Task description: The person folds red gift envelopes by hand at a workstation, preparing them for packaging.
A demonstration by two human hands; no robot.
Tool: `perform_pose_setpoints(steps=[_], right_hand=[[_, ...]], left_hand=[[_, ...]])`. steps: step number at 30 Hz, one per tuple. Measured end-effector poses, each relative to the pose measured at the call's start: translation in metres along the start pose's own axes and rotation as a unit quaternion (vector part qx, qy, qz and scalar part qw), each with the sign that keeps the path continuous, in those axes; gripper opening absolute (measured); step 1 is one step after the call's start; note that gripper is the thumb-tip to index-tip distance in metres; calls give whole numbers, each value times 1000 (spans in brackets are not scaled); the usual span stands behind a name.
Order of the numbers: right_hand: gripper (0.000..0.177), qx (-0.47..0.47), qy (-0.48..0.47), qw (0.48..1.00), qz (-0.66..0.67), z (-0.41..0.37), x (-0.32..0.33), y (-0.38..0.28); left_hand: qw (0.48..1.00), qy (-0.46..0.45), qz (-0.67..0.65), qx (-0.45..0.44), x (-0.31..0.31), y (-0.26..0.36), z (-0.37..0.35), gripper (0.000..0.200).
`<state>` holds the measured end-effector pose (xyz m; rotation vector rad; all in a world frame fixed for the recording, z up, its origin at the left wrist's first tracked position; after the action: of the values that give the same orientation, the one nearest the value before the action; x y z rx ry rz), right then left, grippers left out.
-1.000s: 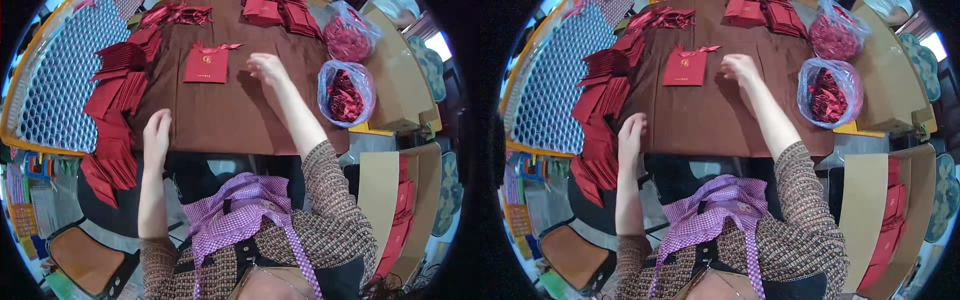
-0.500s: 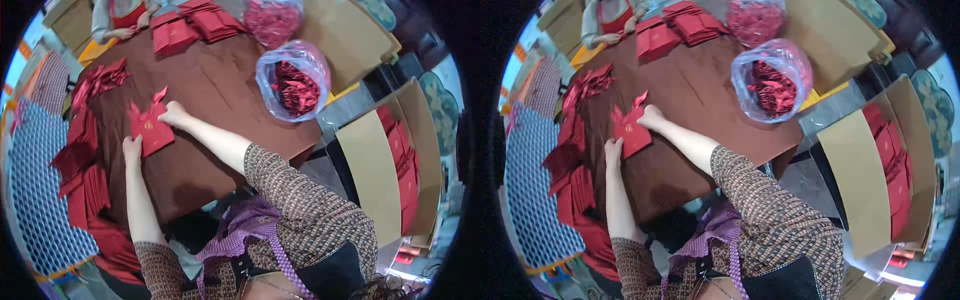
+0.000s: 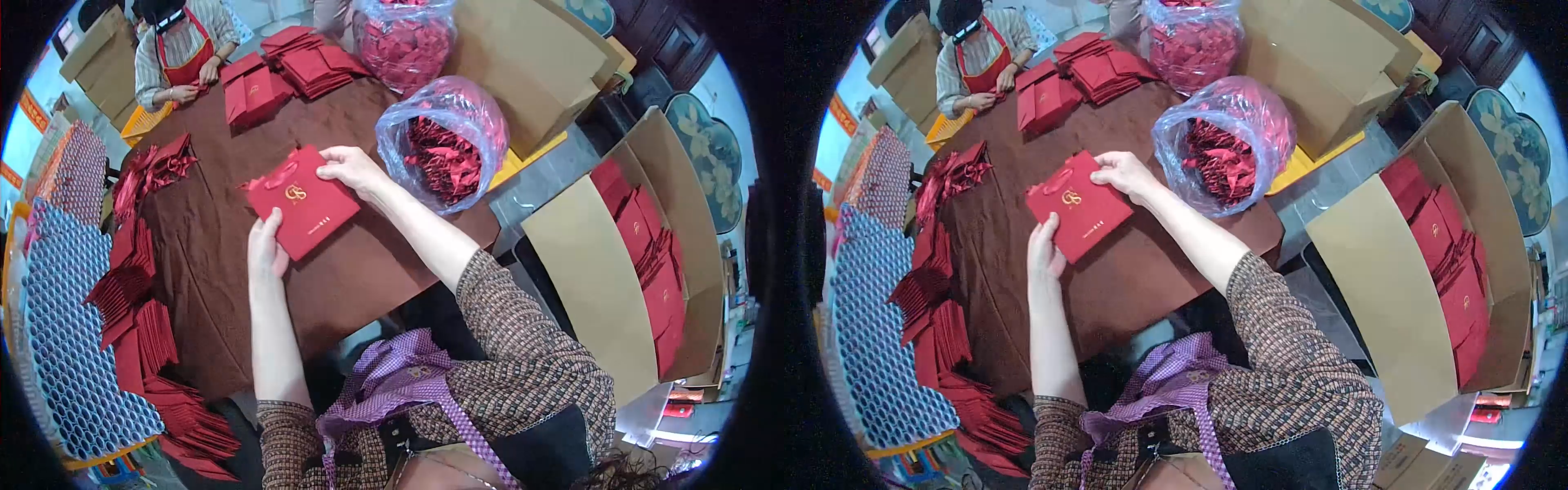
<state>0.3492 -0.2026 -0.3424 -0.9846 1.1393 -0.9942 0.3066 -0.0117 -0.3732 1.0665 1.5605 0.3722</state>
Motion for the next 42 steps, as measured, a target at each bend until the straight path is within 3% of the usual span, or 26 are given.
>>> perform_pose_setpoints(steps=[4,6,8,10,12,14,16,17,20,26,30,34,36,38,40,42], right_hand=[[36,2,46,997,-64,-42,23,-14],[36,82,92,964,-235,-75,39,-33],[34,91,112,964,-224,-119,44,-45],[30,134,143,972,-128,-167,51,-64],[29,190,215,936,-203,-211,77,-80],[37,203,303,916,-168,-248,113,-78],[51,168,346,796,-468,-276,129,-106],[69,229,308,686,-618,-280,133,-113],[96,136,294,649,-689,-268,161,-96],[105,96,301,732,-604,-214,202,-82],[100,130,280,795,-522,-219,211,-70],[81,147,351,753,-537,-253,208,-61],[68,250,352,699,-569,-261,164,-98],[51,335,295,671,-592,-251,107,-123],[49,390,127,707,-576,-225,58,-110],[52,341,9,763,-549,-193,27,-69]], left_hand=[[998,58,-14,-12,-17,-24,-18,35],[999,35,-23,-28,-20,-35,-32,35],[995,90,-34,-37,-10,-47,-51,35],[993,109,-15,-44,0,-60,-72,37],[991,122,0,-54,9,-72,-93,38],[991,129,9,-46,17,-81,-115,39],[990,135,16,-39,23,-88,-127,40],[991,131,-2,-34,24,-92,-132,41],[992,126,-17,-28,18,-100,-133,40],[990,136,-30,-2,5,-117,-133,33],[990,131,-49,-7,6,-113,-129,38],[991,123,-30,-48,-7,-90,-116,38],[991,113,-25,-73,-16,-75,-99,38],[990,103,-27,-93,-33,-58,-75,43],[989,129,-22,-75,-45,-49,-47,39],[989,107,-37,-95,-50,-49,-7,35]])
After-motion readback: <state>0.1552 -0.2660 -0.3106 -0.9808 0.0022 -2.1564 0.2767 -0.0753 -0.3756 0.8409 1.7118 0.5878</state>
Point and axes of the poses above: each hand's wrist, its own z-axis towards the middle knuckle, its own x-axis out of the back of the hand, y = z × x, the point moved 8 cm from there along z, towards the middle knuckle, and after that the axes turned 8 degrees about x, right-handed, at the moved point
